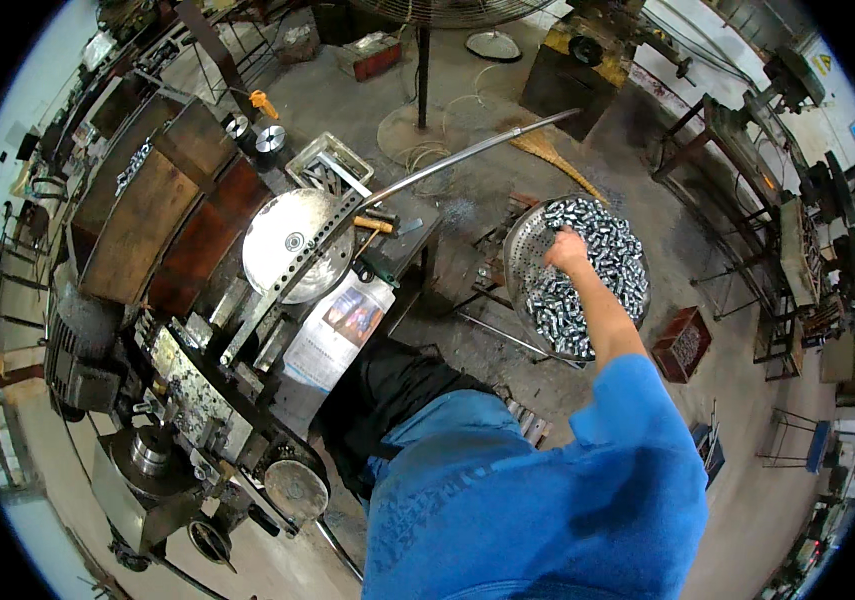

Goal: The person operates a lathe by placing a metal part into the chuck, tightening it, engaging the cutting tool using hand levers, and then removing the finished part and placing it into a container.

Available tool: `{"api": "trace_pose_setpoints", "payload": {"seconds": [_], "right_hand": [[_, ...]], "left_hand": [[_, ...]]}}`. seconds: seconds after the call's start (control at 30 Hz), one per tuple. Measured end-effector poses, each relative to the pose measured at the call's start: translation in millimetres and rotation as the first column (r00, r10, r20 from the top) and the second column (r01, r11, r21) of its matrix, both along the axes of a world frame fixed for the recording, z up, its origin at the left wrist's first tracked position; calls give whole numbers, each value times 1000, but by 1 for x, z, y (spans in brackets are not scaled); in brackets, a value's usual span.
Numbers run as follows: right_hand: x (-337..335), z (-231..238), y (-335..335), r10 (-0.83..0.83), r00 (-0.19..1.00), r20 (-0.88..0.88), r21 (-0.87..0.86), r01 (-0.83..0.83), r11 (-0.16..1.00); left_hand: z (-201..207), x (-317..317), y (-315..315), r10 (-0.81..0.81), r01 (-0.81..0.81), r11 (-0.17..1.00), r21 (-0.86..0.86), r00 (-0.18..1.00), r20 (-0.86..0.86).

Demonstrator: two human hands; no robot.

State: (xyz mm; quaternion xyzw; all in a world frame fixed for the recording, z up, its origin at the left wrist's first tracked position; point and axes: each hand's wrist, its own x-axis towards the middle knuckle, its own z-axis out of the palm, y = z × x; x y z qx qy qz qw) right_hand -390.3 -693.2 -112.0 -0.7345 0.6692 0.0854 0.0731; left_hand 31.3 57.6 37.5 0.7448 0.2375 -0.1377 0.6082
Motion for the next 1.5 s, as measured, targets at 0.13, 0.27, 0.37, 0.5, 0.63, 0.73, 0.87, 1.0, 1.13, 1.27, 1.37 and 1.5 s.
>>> {"api": "trace_pose_setpoints", "payload": {"seconds": [0.13, 0.27, 0.37, 0.5, 0.63, 0.73, 0.87, 1.0, 1.13, 1.27, 1.37, 1.5], "right_hand": [[7, -11, -22, 71, 988, -140, -24, -75, 997], [2, -28, -27, 60, 998, -28, 154, -55, 987], [-4, -39, -23, 140, 990, -26, 135, -135, 982], [-45, -63, -30, 443, 884, -149, -127, -462, 878], [-1, -18, -13, 193, 840, 508, -212, -95, 973], [25, 29, -23, -44, -73, 996, 35, -124, 992], [155, 162, 62, 385, 109, 916, -291, -479, 828], [293, 195, 150, 605, 145, 783, -296, -768, 567], [411, 249, 262, 757, -423, 498, -563, -822, -89], [511, 255, 339, 863, -497, 90, -512, -767, -388], [552, 242, 367, 923, -382, -45, -211, -899, -383], [566, 225, 372, 930, -363, 54, -249, -907, -339]], "left_hand": [[-13, 11, 22, 19, -19, 1000, 25, 1000, 18], [-23, 25, 71, 70, -72, 996, 49, 997, 44], [-34, 32, 119, -84, 79, 991, 105, 995, 51], [-17, 23, 68, -104, 85, 984, 154, 988, 117], [-8, 16, 66, -63, 47, 993, 112, 989, 137], [-12, 16, 69, -48, 33, 991, 133, 993, 107], [-15, 13, 71, -32, 28, 999, 31, 991, 127], [-8, 18, 60, -38, 32, 999, 32, 977, 209], [-10, 9, 63, -106, 45, 969, 242, 964, 245], [17, -11, 43, -205, 67, 789, 611, 966, 158], [-5, -31, 71, -293, 71, 661, 747, 941, 170], [6, -60, 52, -187, -31, 619, 785, 965, 186]]}}
